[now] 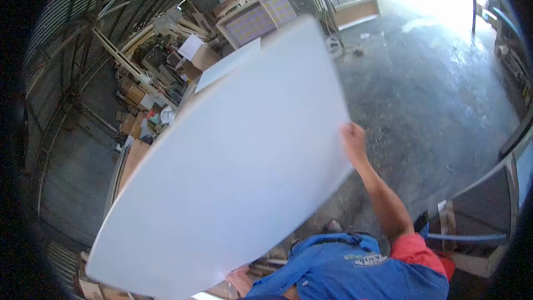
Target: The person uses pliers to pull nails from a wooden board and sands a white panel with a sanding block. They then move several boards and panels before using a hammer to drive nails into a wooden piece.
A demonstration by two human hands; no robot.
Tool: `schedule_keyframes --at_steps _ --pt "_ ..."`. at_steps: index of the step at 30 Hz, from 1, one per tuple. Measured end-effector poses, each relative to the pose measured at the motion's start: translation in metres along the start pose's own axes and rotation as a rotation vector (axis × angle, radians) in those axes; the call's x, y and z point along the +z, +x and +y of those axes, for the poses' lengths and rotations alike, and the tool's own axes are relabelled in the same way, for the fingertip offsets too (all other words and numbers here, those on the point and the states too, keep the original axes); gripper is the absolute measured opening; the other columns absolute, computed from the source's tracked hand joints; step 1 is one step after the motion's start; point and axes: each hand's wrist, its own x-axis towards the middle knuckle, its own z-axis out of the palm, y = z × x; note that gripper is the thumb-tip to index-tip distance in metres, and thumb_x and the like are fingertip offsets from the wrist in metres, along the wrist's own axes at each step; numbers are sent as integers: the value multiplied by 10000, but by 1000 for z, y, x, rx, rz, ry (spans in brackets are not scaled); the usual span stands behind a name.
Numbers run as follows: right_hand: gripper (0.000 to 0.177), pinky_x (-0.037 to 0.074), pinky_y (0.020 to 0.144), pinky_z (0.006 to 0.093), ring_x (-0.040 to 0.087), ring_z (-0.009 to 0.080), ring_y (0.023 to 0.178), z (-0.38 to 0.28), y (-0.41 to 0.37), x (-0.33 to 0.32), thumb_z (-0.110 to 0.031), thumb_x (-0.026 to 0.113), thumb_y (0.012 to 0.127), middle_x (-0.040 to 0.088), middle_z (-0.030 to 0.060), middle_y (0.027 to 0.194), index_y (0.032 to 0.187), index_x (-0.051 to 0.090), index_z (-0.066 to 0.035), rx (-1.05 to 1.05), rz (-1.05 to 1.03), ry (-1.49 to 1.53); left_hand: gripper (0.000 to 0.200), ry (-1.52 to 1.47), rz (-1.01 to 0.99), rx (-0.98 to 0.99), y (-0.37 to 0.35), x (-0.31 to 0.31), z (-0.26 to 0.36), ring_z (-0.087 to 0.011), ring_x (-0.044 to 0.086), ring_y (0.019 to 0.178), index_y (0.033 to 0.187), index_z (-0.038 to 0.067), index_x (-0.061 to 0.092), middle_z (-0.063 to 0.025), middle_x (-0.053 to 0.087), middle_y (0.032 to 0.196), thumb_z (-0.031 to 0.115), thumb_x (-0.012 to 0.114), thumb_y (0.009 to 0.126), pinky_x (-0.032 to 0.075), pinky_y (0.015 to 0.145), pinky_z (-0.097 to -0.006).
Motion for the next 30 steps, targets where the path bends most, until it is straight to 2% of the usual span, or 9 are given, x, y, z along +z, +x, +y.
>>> schedule_keyframes --at_steps 3,5,11,16,20,22,25,28,30 --pt "411 380 597 250 465 75 686 67 9 -40 -338 494 989 529 -39 717 773 591 -2 -143 209 157 471 32 -94 19 60 61 -23 -261 572 1051 1247 21 532 -97 593 1171 303 410 889 486 835 -456" --pt "431 408 635 256 487 91 714 81 10 -69 -361 493 986 559 -11 765 812 605 17 14 370 83 482 50 -151 11 97 108 -44 -270 571 1060 1252 23 529 -100 590 1180 324 403 898 484 847 -465" --pt "556 461 802 319 574 175 876 155 61 -135 -441 450 978 649 95 959 1047 633 79 89 572 8 517 12 -278 -43 194 272 -138 -297 565 1086 1268 28 520 -106 584 1209 387 381 923 475 884 -491" --pt "608 460 863 361 588 237 951 218 173 -154 -470 411 976 623 139 1100 1192 572 75 108 739 -254 514 -289 -96 -299 239 448 -197 -282 502 1179 1319 53 477 -100 533 1285 366 367 926 428 967 -404" --pt "706 445 908 354 521 247 1081 264 259 -167 -560 401 951 558 132 1216 1293 490 51 395 565 -175 480 -387 -51 -374 268 558 -225 -262 511 1155 1237 76 518 -90 556 1228 390 325 930 404 979 -386" --pt "740 451 891 348 524 247 1075 302 284 -165 -595 399 938 549 113 1210 1308 470 42 158 376 -224 452 -345 -13 -413 296 601 -240 -250 524 1123 1173 79 540 -82 570 1179 396 339 922 413 946 -382" --pt "753 448 887 348 536 238 1047 335 327 -143 -606 424 926 548 115 1197 1298 474 47 378 439 -366 448 -345 9 -508 345 645 -268 -228 559 1050 1117 84 567 -69 595 1099 436 395 902 444 874 -368" --pt "748 450 883 350 538 237 1042 371 379 -115 -604 427 926 554 117 1185 1288 482 49 411 447 -343 443 -212 -92 -458 404 697 -298 -182 601 899 1063 87 600 -51 618 961 470 490 869 470 810 -326" --pt "745 451 881 351 539 236 1039 396 422 -85 -602 429 926 557 117 1176 1282 487 50 418 450 -342 424 -172 -73 -509 449 736 -307 -189 585 931 1081 101 593 -46 613 995 452 519 855 461 825 -334"
